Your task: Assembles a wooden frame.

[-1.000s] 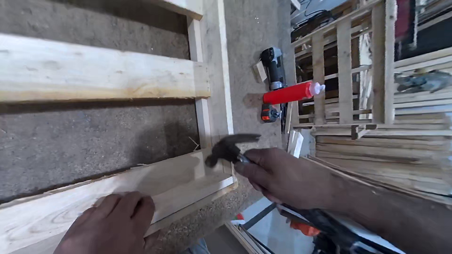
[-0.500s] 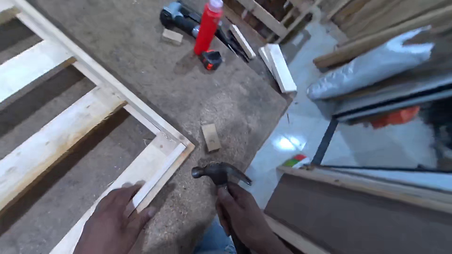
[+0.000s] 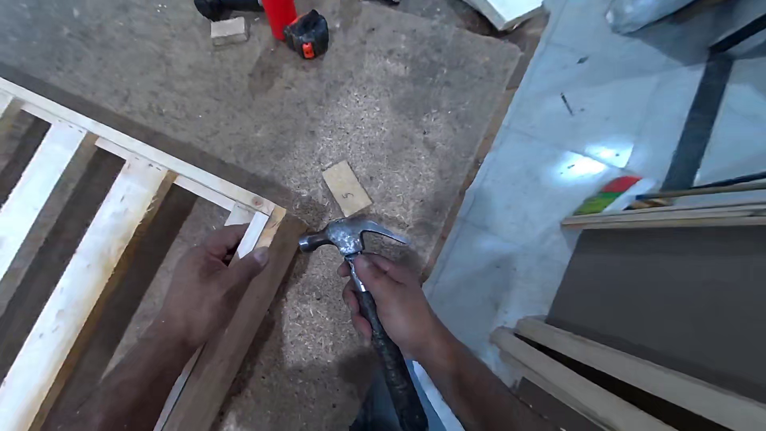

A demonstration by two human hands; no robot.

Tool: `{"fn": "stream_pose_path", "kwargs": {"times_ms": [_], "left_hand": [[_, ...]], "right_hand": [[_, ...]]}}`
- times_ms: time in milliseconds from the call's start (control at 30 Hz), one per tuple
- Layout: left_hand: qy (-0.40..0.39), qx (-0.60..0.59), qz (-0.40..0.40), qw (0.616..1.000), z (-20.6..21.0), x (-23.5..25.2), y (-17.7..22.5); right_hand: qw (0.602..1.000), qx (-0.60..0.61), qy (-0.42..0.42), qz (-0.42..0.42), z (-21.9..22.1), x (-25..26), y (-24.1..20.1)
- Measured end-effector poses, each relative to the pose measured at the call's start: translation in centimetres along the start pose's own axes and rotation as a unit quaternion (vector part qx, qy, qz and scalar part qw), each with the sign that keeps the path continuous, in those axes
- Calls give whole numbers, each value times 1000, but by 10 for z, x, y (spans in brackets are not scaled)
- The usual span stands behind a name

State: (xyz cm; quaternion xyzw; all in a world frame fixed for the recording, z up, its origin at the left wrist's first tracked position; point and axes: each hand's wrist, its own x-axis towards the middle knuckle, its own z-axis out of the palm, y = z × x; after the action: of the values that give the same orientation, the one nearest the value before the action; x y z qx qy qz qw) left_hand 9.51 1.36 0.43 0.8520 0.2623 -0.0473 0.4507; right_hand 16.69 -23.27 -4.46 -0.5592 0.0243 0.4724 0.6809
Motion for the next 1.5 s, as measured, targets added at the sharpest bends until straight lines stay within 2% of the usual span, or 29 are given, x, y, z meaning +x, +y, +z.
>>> {"fn": "stream_pose_path", "kwargs": {"times_ms": [200, 367, 467, 567, 600, 667, 733, 767, 833, 900, 933, 1033, 1067, 1100, 1200, 1267, 1300, 1333, 1367, 1400, 1433, 1500], "left_hand": [[-4, -36, -4, 999, 1, 0, -1], [-9, -46, 16, 999, 0, 3, -6], [-8, -35, 34, 999, -1, 5, -9], [-8, -42, 31, 999, -1, 4, -11], [-11, -41, 30, 999, -1, 4, -12], [-12, -44, 31, 998, -1, 4, -13], [-14, -45, 28, 999, -2, 5, -12], [-13, -46, 29, 998, -1, 5, -12], [-11, -49, 33, 998, -1, 5, -12], [-11, -51, 40, 998, -1, 5, -14], [-12, -53, 41, 998, 0, 5, -14], [-12, -65, 37, 997, -1, 6, -14], [-12, -68, 37, 997, -1, 7, -14], [-10, -71, 37, 997, -1, 8, -15], [-10, -69, 34, 997, -2, 6, -15], [-13, -71, 31, 997, -2, 6, -14], [-14, -76, 30, 997, -1, 6, -14], [-13, -78, 28, 996, -1, 6, -13], [-16, -83, 25, 996, -2, 7, -13], [-20, -88, 25, 996, -2, 8, -13], [-21, -91, 26, 995, -3, 9, -15], [-21, -98, 32, 994, -3, 8, -17]], "right_hand": [[998, 61, -29, -12, -10, 18, -3], [993, 44, -104, 41, -22, 29, -7], [995, 96, -29, 11, -46, 24, -19], [987, 152, 54, -22, -38, 26, -22], [989, 143, 39, -13, -28, 27, -16], [995, 64, -64, 42, -13, 29, -7], [990, 37, -118, 66, -21, 31, -2], [992, 49, -101, 62, -31, 29, -3], [992, 124, -8, 18, -49, 25, -8], [983, 172, 67, -22, -47, 27, -14], [986, 157, 60, -22, -37, 27, -11], [990, 11, -134, 29, -6, 26, 1], [987, -3, -161, 28, -7, 26, 3], [989, 6, -144, 17, -14, 25, 3], [990, 133, 29, -26, -44, 24, -3], [985, 152, 71, -44, -38, 29, -4], [993, 110, 36, -31, -26, 28, 2], [998, 44, -48, -4, -15, 26, 5], [990, -9, -137, 19, -7, 25, 9], [981, -39, -188, 34, -3, 24, 11], [981, -40, -188, 30, -6, 22, 12], [997, 38, -65, -14, -21, 20, 14]]}}
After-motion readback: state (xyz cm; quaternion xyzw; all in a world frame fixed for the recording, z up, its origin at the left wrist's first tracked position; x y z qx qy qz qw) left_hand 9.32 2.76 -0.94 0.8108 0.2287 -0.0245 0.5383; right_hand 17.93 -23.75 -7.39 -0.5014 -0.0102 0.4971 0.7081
